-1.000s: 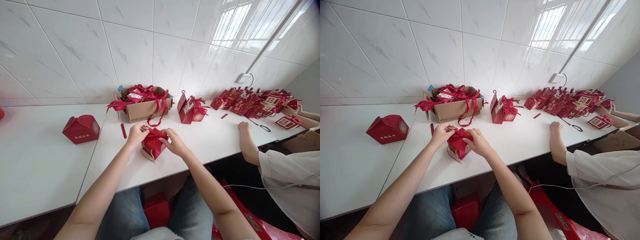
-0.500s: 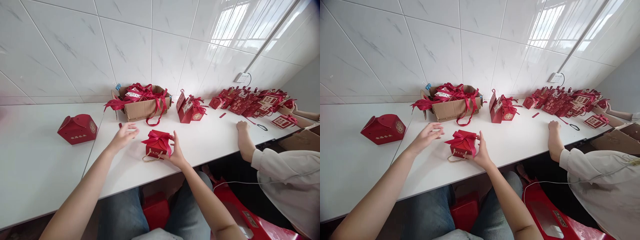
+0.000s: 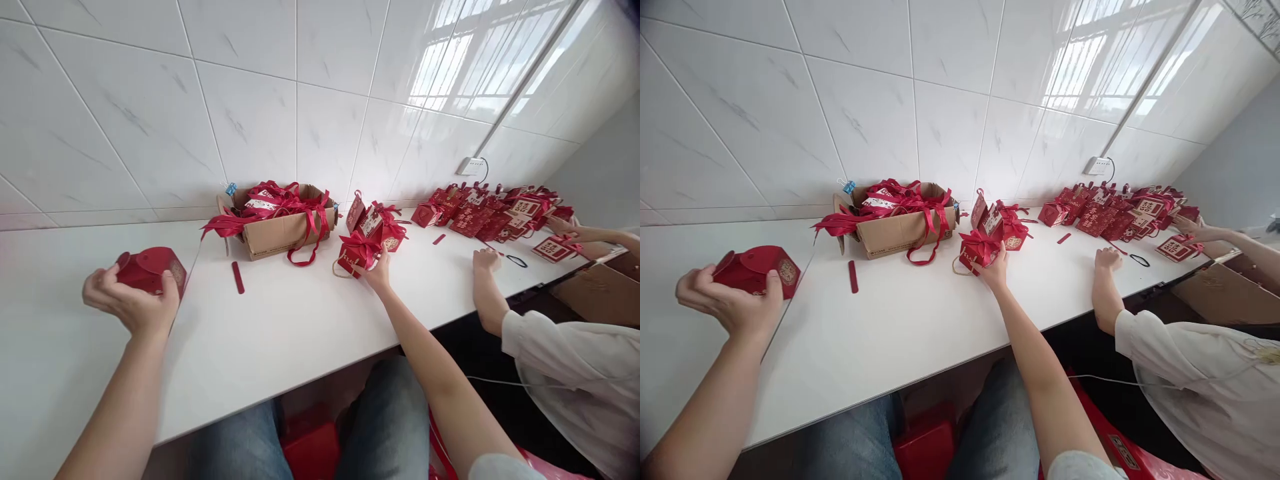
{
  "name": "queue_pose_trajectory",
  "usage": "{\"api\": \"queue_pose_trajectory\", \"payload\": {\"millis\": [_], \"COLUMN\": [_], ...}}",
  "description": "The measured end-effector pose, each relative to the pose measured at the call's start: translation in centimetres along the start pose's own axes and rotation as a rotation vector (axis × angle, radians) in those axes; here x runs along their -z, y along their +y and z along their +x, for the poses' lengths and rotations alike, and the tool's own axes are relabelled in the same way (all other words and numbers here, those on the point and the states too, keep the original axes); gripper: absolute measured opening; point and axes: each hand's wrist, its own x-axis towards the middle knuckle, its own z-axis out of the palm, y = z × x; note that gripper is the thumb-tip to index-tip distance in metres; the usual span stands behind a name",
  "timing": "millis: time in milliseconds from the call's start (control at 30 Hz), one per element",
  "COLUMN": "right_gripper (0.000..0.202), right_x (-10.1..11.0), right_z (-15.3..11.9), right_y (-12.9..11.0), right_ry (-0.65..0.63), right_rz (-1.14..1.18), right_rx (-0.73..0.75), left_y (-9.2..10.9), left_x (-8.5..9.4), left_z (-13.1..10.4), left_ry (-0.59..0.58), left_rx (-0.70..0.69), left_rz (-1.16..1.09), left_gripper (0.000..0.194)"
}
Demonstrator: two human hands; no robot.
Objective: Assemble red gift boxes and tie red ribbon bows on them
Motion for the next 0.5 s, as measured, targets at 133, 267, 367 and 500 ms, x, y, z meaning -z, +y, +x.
{"api": "queue_pose_trajectory", "payload": {"millis": [133,267,367,500], "right_gripper": [0.118,0.117,0.114,0.116], "right_x": [0.1,0.2,0.0,-0.7], "right_z": [2.6,4.3,5.1,5.7], "right_y": [1.3,2.4,3.1,4.2], "right_ry": [0.101,0.198,0.209,0.216], "right_rz": [-0.058,-0.079,-0.069,-0.072], "right_rx": [-0.071,-0.118,-0.093,-0.078], "left_y": [-1.2,-1.3,-1.5,-1.9], "left_x": [-1.0,-1.3,-1.3,-1.3], "left_z": [-0.6,-0.9,-1.0,-1.1], "left_ry": [-0.071,-0.102,-0.082,-0.090], "left_rx": [0.100,0.221,0.292,0.419], "left_rz": [-0.033,-0.004,0.013,-0.045], "left_gripper": [0.094,0.114,0.125,0.133]}}
